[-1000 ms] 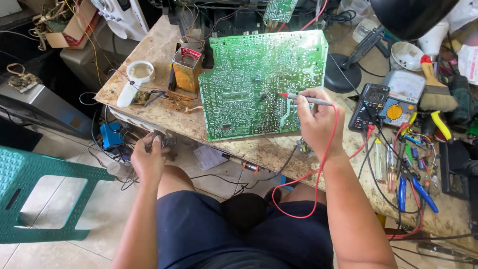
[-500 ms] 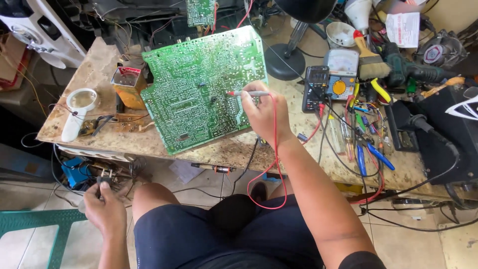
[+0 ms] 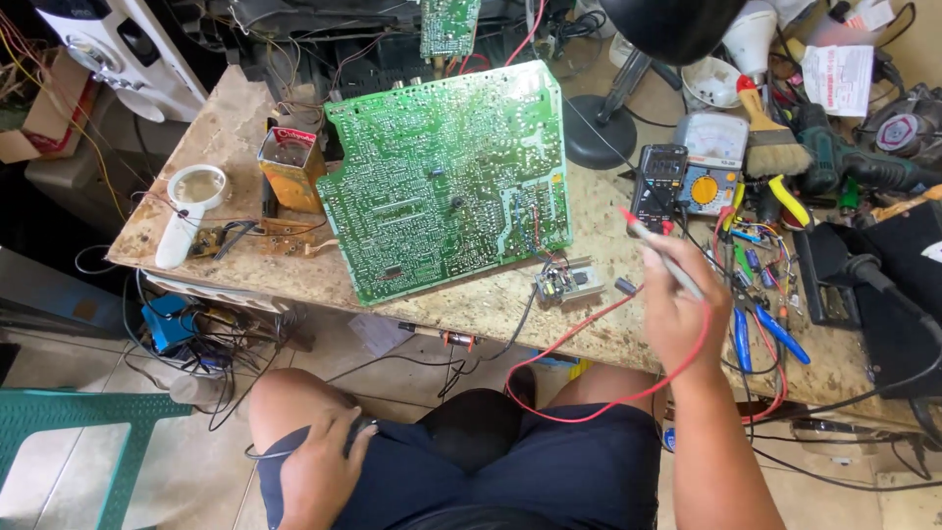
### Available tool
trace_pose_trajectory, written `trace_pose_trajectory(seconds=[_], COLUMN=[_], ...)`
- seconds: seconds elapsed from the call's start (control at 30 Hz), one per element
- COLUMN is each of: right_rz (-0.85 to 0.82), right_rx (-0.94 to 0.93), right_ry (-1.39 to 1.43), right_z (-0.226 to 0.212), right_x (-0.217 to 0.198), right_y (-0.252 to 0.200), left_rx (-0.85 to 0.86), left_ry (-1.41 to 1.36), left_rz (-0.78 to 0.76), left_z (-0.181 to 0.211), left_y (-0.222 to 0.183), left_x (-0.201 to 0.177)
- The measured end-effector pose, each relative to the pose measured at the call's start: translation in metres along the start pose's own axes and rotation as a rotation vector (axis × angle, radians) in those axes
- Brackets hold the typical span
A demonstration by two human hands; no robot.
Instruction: A person is repairing a large circuit board, involving desoldering components, testing with a multimeter, and soldering connections.
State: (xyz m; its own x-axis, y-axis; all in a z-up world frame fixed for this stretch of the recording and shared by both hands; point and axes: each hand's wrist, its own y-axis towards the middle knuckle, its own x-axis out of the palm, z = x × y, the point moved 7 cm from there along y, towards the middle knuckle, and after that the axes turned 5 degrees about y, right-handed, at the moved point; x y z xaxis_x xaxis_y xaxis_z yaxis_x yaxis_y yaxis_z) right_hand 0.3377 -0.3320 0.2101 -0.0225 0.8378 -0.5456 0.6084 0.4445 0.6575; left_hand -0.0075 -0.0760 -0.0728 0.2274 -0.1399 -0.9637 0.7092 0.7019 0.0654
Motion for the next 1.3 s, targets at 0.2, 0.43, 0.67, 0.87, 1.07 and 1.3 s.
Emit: trace_pose_trajectory(seconds=[0.2,0.43,0.67,0.87,1.07,1.3], right_rz=[-0.170,-0.027,0.081,0.105,0.117,0.086], right_rx=[-0.090,-0.156,-0.110,-0.075,-0.064,-0.058], right_ry=[-0.274,-0.316,-0.298,-0.291,-0.262,-0.244], right_z=[0.078,0.102,0.103,0.105,0.105,0.102], right_x=[-0.008,-0.008,-0.011,-0.013,-0.016,-0.016], right_y=[-0.067,-0.095,-0.093,-0.092,-0.089,-0.091], left_rx=[0.049,-0.176,-0.207,-0.262,-0.261,-0.273], left_ry=[0.119,-0.039,-0.035,0.014,0.044,0.083], left_rz=[0.406,0.227,0.179,0.042,0.037,0.067], left_z=[-0.029,-0.061,-0.054,-0.052,-0.049,-0.040], left_y=[0.008,0.025,0.044,0.051,0.054,0.060], left_x=[-0.055,-0.011,-0.004,0.008,0.012,0.010])
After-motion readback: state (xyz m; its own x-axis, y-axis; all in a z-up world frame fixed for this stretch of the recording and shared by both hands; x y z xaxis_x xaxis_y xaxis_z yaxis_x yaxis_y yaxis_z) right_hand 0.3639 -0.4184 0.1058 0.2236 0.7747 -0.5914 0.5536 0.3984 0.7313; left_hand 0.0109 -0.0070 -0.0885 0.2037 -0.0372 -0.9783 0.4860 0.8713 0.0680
